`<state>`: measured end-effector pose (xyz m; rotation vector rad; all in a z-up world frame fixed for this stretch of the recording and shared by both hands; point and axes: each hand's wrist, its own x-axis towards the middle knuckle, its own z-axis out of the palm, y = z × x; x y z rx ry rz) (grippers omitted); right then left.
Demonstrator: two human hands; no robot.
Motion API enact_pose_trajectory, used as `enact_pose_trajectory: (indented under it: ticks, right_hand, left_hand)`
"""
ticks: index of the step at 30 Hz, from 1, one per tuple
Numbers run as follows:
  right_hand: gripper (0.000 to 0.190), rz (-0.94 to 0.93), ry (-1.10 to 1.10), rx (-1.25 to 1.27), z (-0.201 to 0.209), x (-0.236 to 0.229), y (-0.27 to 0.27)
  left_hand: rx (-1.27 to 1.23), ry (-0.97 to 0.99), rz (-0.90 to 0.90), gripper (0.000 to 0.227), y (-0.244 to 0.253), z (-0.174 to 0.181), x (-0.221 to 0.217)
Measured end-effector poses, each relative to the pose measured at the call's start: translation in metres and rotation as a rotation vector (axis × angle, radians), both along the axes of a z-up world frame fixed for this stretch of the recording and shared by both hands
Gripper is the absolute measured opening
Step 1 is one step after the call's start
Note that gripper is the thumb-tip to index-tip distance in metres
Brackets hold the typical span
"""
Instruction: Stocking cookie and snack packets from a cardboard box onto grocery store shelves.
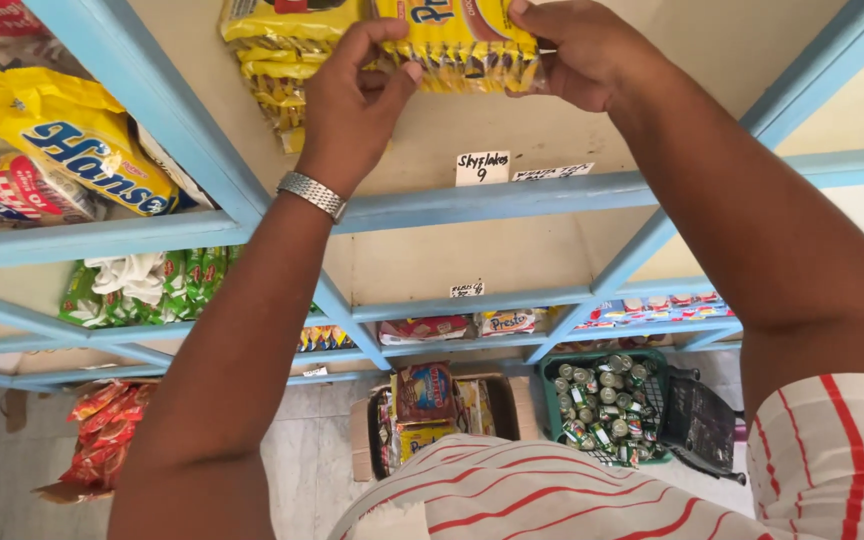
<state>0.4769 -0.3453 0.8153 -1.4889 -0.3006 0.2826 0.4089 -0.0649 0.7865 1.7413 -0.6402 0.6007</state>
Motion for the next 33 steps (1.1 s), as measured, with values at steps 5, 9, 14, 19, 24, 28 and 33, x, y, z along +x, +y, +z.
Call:
enact_pose_trajectory:
  ticks: [5,9,14,19,24,28,33]
  right_hand:
    - [0.040,0.011,0.077,-0.064,-0.009,0.012,-0.019]
    - [0.041,0.002,0.112,-0.138,-0.041,0.033,-0.028]
    - [0.047,-0.018,0.188,-0.319,-0.060,0.043,-0.014]
    - [0.051,-0.028,0.104,-0.470,-0.068,0.042,-0.002]
    - [0.054,0.017,-0.042,-0.593,-0.083,0.042,-0.016]
    - [0.040,-0.052,-0.066,-0.352,-0.064,0.022,-0.017]
    - [0.026,0.057,-0.226,-0.461,-0.069,0.013,-0.021]
  left_hand:
    - [0.025,0.071,0.018,0.030,-0.015,-0.028,0.005]
    - [0.009,0.110,0.016,0.030,-0.022,-0.057,0.010]
    - [0.168,0.168,0.267,0.025,-0.025,-0.056,-0.004]
    - [0.328,-0.052,0.583,0.022,-0.025,-0.064,-0.008]
    - [0.246,0.024,0.593,0.013,-0.026,-0.066,-0.018]
    - [0.270,0.034,0.299,0.011,-0.021,-0.056,-0.028]
    - [0.460,0.045,0.220,0.014,-0.020,-0.056,-0.021]
